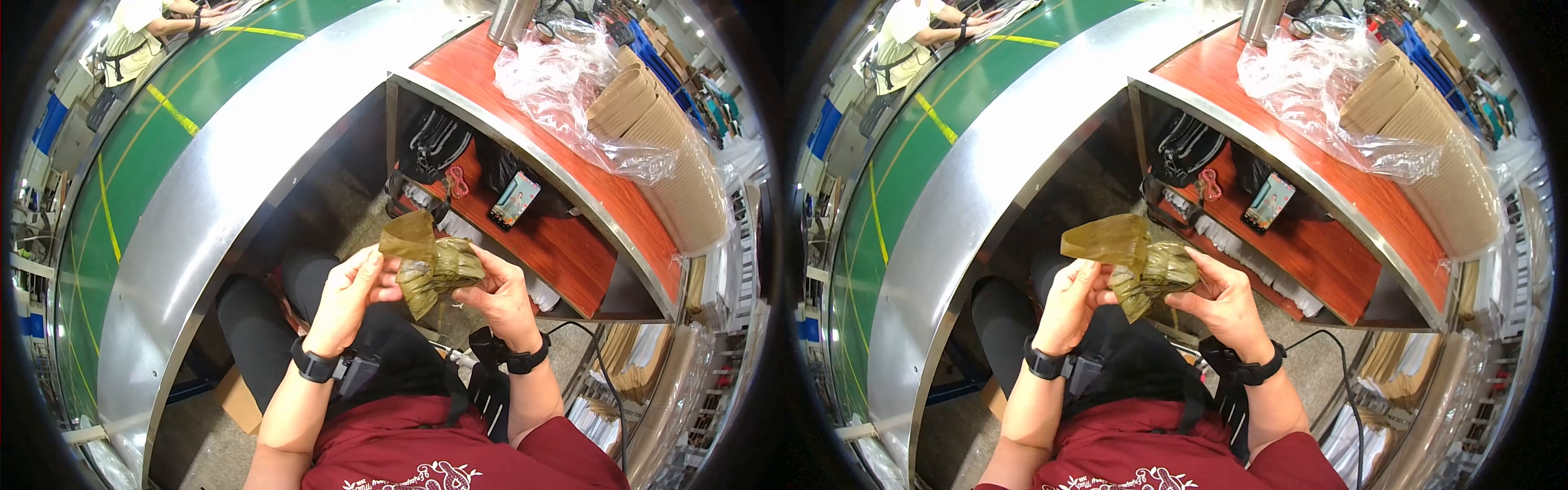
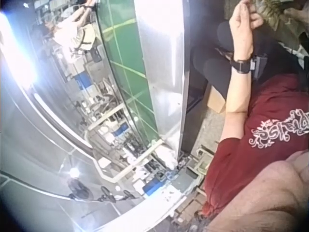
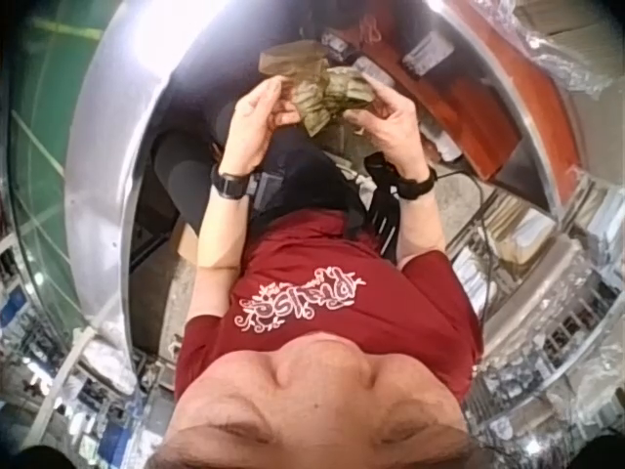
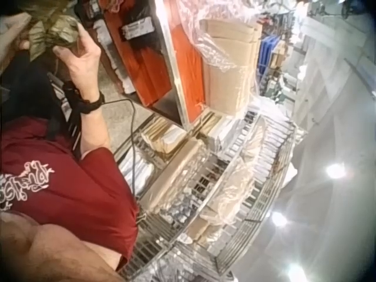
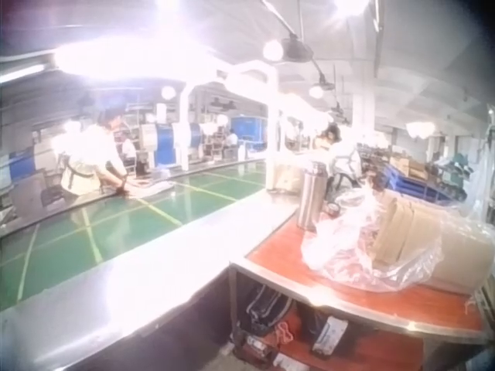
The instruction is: Unwrapping a sticky rice dumpling (zongzi) from bamboo leaves.
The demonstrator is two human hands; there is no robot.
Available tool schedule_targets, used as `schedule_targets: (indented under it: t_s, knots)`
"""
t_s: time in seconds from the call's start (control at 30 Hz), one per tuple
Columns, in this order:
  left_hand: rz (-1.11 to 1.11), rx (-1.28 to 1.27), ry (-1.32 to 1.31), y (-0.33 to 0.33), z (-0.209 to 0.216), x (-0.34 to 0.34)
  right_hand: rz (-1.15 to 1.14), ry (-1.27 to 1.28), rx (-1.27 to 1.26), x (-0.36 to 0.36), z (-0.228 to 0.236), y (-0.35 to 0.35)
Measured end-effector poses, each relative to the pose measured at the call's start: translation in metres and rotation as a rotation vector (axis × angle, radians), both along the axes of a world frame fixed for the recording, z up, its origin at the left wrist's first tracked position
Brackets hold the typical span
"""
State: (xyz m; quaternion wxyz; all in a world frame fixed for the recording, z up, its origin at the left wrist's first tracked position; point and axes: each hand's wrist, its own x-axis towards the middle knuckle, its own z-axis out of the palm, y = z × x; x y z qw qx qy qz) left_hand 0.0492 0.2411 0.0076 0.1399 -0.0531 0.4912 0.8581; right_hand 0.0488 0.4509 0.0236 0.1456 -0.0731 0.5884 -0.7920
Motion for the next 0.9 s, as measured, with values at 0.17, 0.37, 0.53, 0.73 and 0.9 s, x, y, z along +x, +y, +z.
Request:
schedule_targets:
  t_s: [0.17,0.37,0.53,0.73,0.9]
  knots:
    - [0.238,-0.711,0.579,0.005,0.025,0.005,-0.172,0.076,-0.067,-0.002,0.001,-0.005]
    - [0.375,-0.572,0.473,0.022,0.047,-0.004,-0.102,0.322,0.508,-0.003,-0.014,0.008]
    - [0.379,-0.375,0.323,0.013,0.044,-0.008,-0.17,0.18,0.246,-0.003,0.0,0.0]
    - [0.399,-0.087,0.184,0.004,0.042,-0.008,-0.158,0.065,-0.092,-0.005,0.001,0.004]
    - [0.404,-0.011,0.146,-0.005,0.038,-0.008,-0.171,0.042,-0.176,-0.007,-0.002,0.008]
